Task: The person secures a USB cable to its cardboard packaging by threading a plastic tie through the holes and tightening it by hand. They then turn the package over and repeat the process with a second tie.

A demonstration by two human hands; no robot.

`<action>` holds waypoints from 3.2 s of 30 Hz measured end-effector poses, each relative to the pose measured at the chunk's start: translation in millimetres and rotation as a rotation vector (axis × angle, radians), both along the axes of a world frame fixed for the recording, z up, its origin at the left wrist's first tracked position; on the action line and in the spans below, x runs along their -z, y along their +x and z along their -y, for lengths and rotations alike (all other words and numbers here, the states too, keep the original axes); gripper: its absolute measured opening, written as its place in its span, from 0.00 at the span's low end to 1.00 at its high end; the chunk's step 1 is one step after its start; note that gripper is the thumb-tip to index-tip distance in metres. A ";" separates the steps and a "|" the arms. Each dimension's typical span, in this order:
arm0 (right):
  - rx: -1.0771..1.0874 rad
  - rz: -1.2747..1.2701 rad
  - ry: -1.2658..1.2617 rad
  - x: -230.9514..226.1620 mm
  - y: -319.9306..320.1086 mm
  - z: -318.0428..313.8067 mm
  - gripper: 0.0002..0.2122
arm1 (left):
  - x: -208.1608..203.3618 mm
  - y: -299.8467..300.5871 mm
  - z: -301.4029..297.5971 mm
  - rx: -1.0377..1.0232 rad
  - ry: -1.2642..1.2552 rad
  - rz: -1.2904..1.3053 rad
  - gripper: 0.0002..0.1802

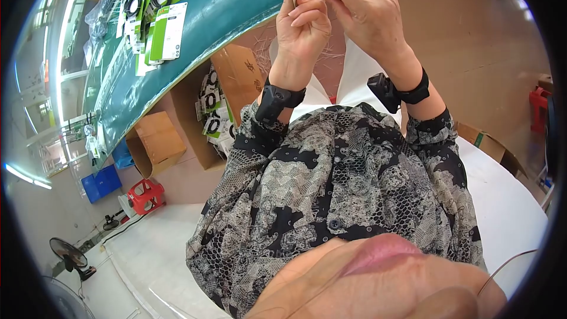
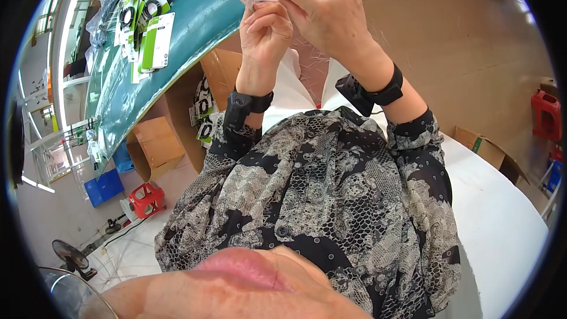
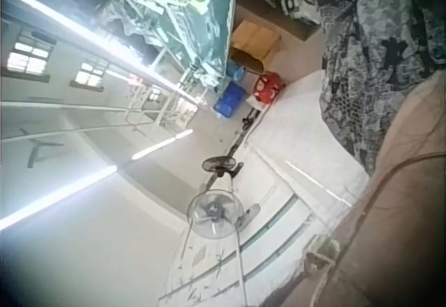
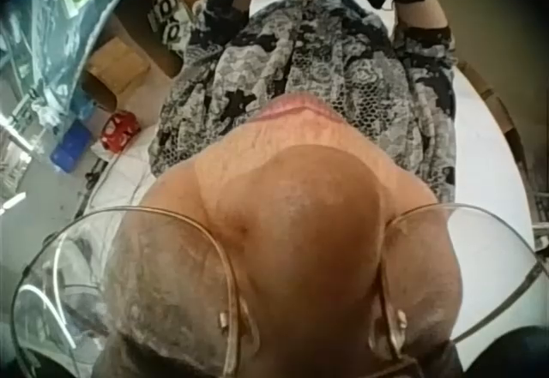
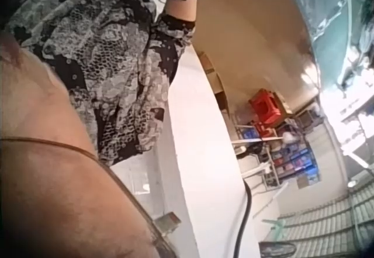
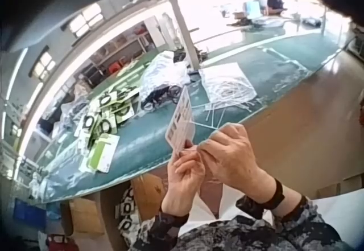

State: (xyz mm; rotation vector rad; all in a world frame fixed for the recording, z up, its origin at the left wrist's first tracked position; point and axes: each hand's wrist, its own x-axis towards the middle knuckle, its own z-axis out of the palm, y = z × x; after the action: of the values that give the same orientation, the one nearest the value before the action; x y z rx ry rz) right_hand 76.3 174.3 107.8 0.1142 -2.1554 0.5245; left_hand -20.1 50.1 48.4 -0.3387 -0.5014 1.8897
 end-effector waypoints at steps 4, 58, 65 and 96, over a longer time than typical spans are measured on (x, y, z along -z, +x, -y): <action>0.004 -0.024 -0.019 4.2 -4.7 -0.1 0.02 | 3.8 0.0 -1.3 0.010 0.005 -0.015 0.18; 0.141 0.008 -0.481 64.7 -1.5 -14.2 0.19 | 24.3 45.8 1.3 -0.622 -0.776 -1.095 0.15; 0.097 -0.138 0.172 58.3 19.5 -8.6 0.13 | 26.0 36.5 3.3 -0.667 -0.767 -1.041 0.15; -0.162 -0.102 -0.017 93.2 42.4 10.0 0.11 | -61.4 3.1 34.9 -1.617 -0.313 -2.527 0.21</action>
State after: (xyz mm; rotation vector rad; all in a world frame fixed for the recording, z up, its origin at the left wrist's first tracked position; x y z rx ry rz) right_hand 118.6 164.3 14.5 0.3020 -2.0521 0.6162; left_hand -17.0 15.2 109.9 -1.9650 -1.2384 -1.3315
